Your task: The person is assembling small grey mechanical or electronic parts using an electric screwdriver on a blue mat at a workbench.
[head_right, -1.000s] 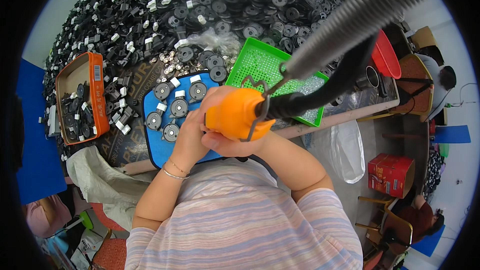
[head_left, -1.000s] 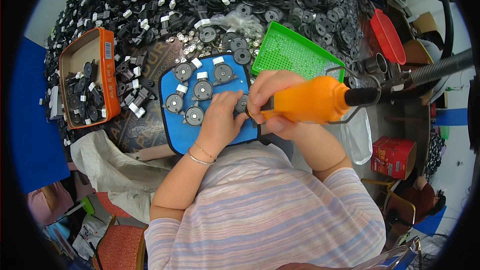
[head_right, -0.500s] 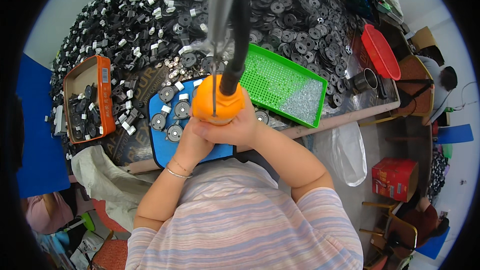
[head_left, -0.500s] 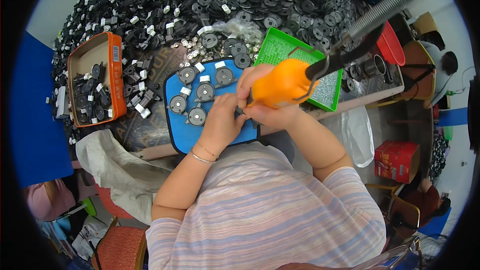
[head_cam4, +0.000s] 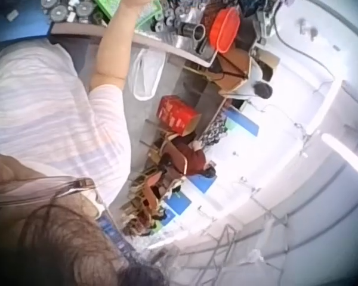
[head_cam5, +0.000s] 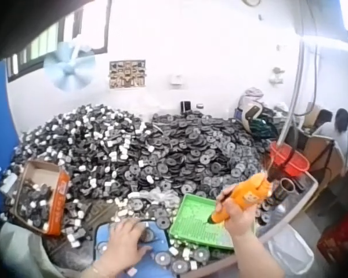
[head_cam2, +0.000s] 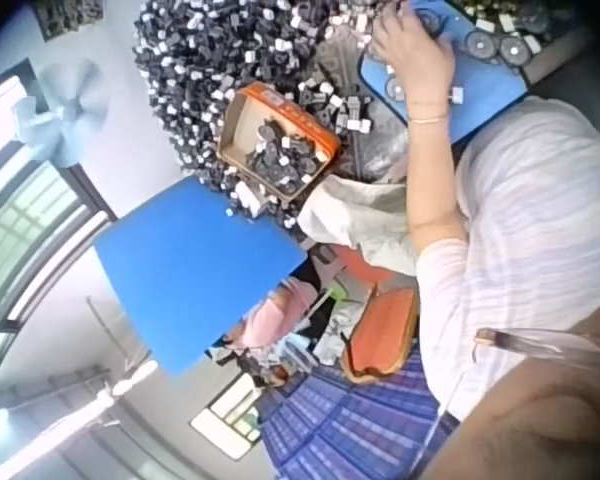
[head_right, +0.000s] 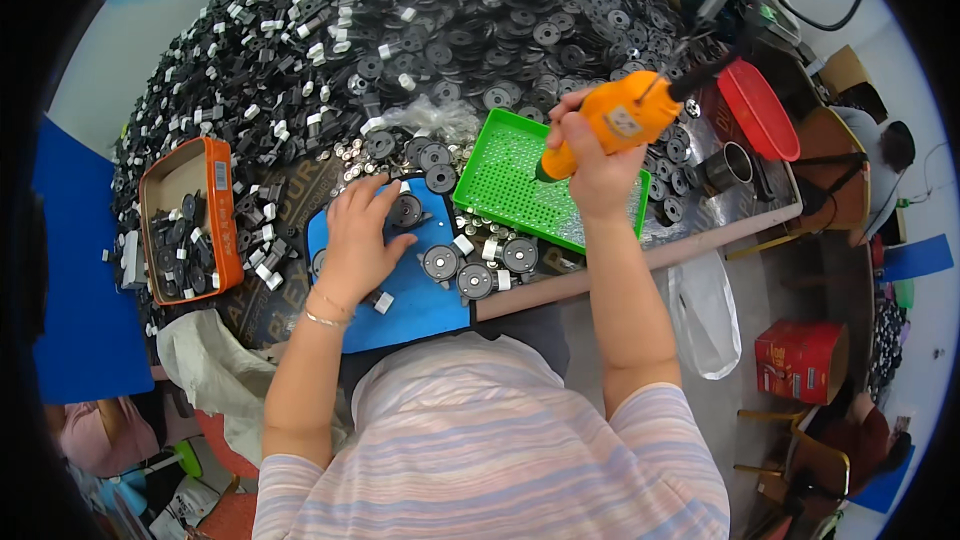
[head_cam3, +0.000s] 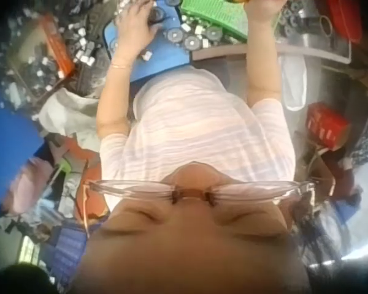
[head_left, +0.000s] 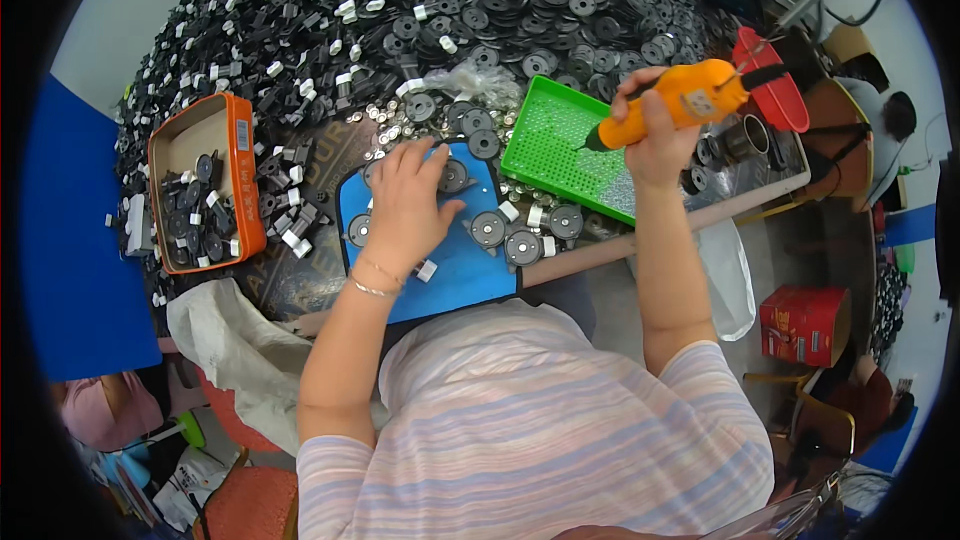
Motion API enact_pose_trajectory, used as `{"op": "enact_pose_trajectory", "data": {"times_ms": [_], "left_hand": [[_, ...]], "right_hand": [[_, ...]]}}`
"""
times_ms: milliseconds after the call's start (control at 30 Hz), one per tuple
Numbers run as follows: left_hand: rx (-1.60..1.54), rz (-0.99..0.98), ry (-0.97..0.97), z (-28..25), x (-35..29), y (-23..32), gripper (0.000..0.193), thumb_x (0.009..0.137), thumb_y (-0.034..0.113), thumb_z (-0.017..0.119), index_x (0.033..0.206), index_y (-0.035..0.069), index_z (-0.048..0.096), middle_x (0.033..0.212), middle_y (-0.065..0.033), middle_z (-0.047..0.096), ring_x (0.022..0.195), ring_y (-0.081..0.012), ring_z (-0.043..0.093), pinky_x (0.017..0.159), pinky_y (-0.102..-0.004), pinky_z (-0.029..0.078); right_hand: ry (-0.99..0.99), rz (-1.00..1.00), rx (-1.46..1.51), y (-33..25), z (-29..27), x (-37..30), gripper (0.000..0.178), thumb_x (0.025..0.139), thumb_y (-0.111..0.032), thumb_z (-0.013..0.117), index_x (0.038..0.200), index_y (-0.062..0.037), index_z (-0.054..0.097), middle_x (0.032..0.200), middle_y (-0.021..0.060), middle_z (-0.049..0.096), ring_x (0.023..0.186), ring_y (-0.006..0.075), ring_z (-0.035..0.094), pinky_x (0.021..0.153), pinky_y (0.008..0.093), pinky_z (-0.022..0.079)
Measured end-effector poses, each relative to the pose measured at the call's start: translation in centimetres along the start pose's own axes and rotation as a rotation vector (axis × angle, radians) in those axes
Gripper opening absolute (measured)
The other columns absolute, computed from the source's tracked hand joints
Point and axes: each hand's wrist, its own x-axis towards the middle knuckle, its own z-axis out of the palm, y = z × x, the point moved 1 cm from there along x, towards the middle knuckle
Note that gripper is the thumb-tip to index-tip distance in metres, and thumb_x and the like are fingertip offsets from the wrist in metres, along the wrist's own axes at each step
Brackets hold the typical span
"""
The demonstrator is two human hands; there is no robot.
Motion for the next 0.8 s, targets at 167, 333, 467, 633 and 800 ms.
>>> {"op": "enact_pose_trajectory", "data": {"times_ms": [167,333,467,633,800], "left_hand": [[0.057,0.003,-0.112,1.2,1.1,-0.8,0.051,0.06,0.013,0.079,0.107,0.005,0.061,0.128,-0.0117,0.048,0.125,-0.0312,0.038,0.105,-0.0468,0.025],[-0.162,0.069,-0.163,1.7,0.8,0.5,0.046,0.06,0.008,0.076,0.102,0.002,0.06,0.122,-0.0136,0.053,0.116,-0.0331,0.047,0.098,-0.0419,0.038],[-0.196,0.016,-0.233,1.9,0.6,1.1,0.046,0.061,0.006,0.074,0.104,0.0,0.059,0.122,-0.0153,0.054,0.114,-0.0323,0.049,0.096,-0.038,0.042],[-0.203,-0.012,-0.303,1.5,0.8,1.0,0.051,0.062,0.006,0.076,0.109,-0.001,0.057,0.125,-0.0152,0.052,0.115,-0.0327,0.049,0.093,-0.0383,0.044],[-0.242,-0.033,-0.358,1.7,1.0,0.6,0.051,0.062,0.007,0.076,0.109,-0.003,0.056,0.125,-0.0157,0.053,0.112,-0.0328,0.051,0.091,-0.0375,0.046]], "right_hand": [[0.021,0.027,-0.008,1.2,0.1,-0.6,0.024,0.081,-0.008,0.064,0.099,0.0009,0.051,0.086,0.0142,0.058,0.064,0.0187,0.057,0.06,0.0283,0.048],[0.044,0.009,-0.012,1.9,0.2,0.0,0.022,0.08,-0.004,0.062,0.099,0.0009,0.052,0.086,0.0135,0.058,0.064,0.0181,0.057,0.06,0.0279,0.048],[0.057,0.001,0.003,2.8,0.3,0.3,0.022,0.081,-0.004,0.061,0.099,0.0007,0.052,0.085,0.0131,0.058,0.064,0.0175,0.057,0.061,0.0276,0.048],[0.031,-0.029,-0.004,3.1,0.6,0.6,0.021,0.081,-0.002,0.061,0.099,0.001,0.052,0.085,0.0132,0.058,0.062,0.017,0.057,0.06,0.0273,0.048],[0.034,-0.023,-0.029,3.4,0.7,1.0,0.019,0.08,-0.001,0.061,0.097,0.0018,0.052,0.083,0.0131,0.058,0.06,0.0169,0.057,0.057,0.0261,0.047]]}}
